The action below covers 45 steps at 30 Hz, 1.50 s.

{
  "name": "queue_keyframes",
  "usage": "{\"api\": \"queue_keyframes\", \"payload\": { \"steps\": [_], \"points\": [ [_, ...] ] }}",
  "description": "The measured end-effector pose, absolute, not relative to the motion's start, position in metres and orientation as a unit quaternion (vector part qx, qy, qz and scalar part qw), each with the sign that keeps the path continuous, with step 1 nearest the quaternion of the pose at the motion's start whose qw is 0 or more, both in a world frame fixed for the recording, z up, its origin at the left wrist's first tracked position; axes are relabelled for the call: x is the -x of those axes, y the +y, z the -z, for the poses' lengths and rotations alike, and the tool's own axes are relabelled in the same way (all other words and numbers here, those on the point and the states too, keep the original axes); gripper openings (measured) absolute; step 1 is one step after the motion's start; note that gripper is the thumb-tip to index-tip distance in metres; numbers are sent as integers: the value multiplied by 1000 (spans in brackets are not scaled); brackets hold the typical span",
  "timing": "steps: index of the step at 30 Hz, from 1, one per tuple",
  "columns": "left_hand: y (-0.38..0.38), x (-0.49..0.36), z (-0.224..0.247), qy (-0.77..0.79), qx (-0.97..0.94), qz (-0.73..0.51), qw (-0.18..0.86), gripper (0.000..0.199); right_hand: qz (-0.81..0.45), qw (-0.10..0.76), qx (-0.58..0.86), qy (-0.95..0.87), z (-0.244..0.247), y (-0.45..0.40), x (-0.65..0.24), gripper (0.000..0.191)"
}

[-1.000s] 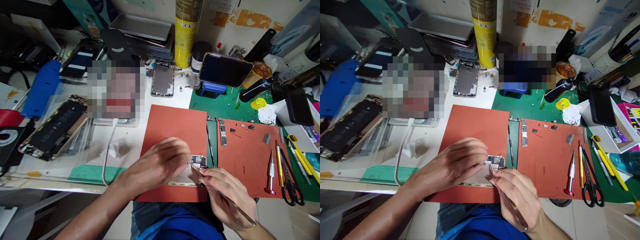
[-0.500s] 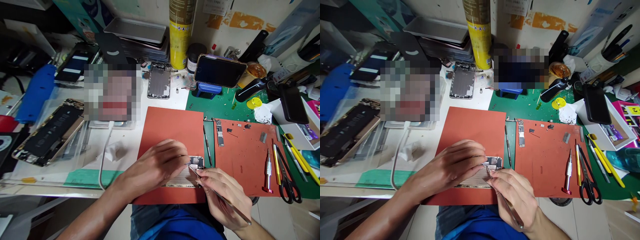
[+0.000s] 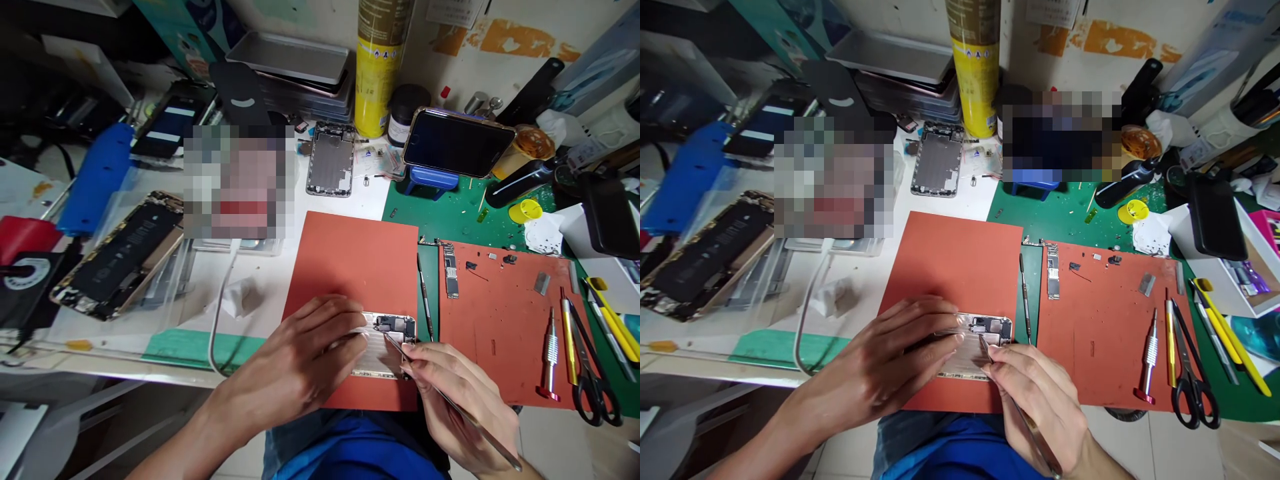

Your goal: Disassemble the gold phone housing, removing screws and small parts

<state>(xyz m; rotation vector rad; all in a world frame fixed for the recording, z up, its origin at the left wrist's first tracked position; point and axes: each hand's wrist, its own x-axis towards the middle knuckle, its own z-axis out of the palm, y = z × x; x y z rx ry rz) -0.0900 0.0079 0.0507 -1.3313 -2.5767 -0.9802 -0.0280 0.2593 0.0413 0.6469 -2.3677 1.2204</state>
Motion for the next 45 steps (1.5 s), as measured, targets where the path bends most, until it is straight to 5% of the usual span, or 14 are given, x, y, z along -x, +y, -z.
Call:
{"api": "queue_keyframes", "payload": {
  "steps": [45],
  "points": [
    [12, 90, -50, -846, 438, 304, 29, 23, -428, 249, -181, -850, -49, 249, 24, 28]
  ]
}}
